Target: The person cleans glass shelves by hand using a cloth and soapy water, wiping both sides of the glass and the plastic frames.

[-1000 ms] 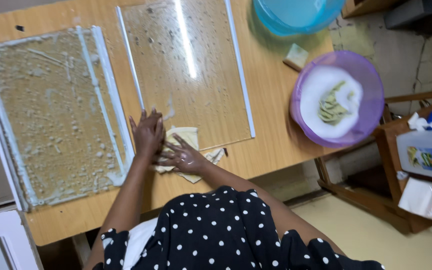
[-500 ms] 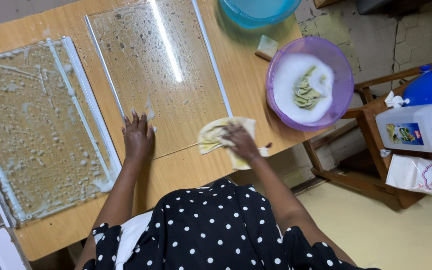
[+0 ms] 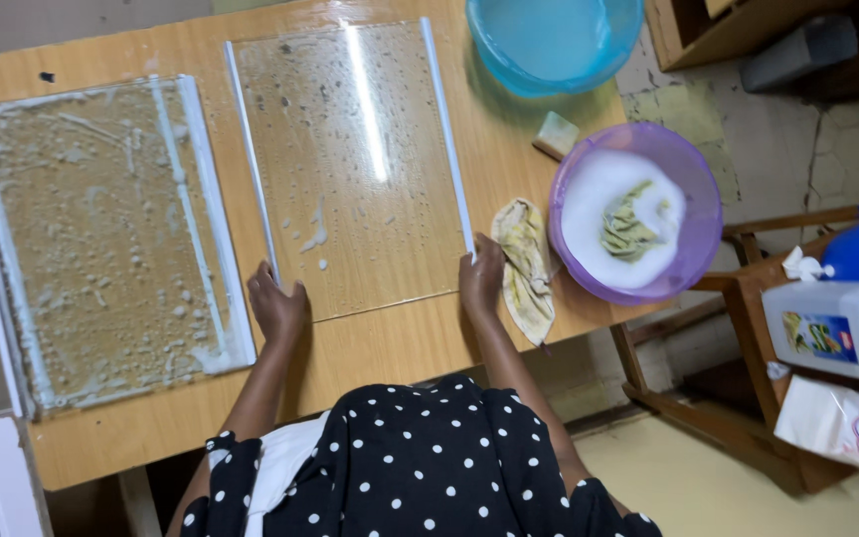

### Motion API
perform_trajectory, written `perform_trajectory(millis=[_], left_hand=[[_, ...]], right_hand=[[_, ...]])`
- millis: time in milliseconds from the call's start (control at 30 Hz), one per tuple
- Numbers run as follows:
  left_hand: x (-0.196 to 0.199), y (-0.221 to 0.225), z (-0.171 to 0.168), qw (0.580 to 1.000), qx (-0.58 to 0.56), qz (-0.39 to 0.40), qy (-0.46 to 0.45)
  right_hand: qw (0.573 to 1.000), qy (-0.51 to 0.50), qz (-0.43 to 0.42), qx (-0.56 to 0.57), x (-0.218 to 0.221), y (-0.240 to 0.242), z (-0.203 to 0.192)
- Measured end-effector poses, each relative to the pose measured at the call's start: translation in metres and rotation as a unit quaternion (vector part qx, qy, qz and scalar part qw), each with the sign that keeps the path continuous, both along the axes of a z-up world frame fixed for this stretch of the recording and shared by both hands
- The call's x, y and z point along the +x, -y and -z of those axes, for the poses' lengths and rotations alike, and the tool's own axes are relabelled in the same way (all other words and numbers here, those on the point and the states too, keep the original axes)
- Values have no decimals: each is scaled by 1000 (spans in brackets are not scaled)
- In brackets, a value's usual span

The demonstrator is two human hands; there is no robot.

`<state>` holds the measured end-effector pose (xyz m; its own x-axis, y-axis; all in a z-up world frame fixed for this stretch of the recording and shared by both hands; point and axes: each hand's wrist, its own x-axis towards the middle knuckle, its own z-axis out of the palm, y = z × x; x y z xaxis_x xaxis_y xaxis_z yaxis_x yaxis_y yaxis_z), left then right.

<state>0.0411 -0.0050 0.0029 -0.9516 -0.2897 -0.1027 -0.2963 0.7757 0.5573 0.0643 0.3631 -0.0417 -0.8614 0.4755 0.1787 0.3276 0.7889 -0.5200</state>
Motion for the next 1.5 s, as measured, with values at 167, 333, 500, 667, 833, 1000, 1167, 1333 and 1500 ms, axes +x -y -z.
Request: perform_trajectory(millis=[167, 333, 500, 667, 833, 1000, 1167, 1333, 1500], left_hand=[[5, 20, 38, 985, 91, -127, 71], [0, 21, 45, 980, 51, -137, 132], [3, 2, -25, 978, 99, -101, 154], [3, 1, -33, 973, 114, -76, 184], [-5, -34, -163, 915, 264, 105, 285], [-22, -58, -310, 895, 379, 202, 123], [-47, -23, -372, 965, 55, 193, 170], [-51, 66, -329, 987, 152, 49, 34], [-45, 111, -317, 975, 222, 8, 28]], right_hand=[[954, 183, 114, -210, -26, -23, 49], [929, 287, 145, -184, -38, -39, 59], [933, 262, 46, -243, -44, -43, -13], [946, 251, -83, -185, -41, -45, -86], [889, 36, -176, -421, -40, -3, -219], [902, 27, -318, -292, -36, 112, -309], [766, 23, -551, -332, -35, 159, -341], [954, -134, -268, 6, -31, -2, -96], [959, 131, -247, 46, 3, -74, -76]])
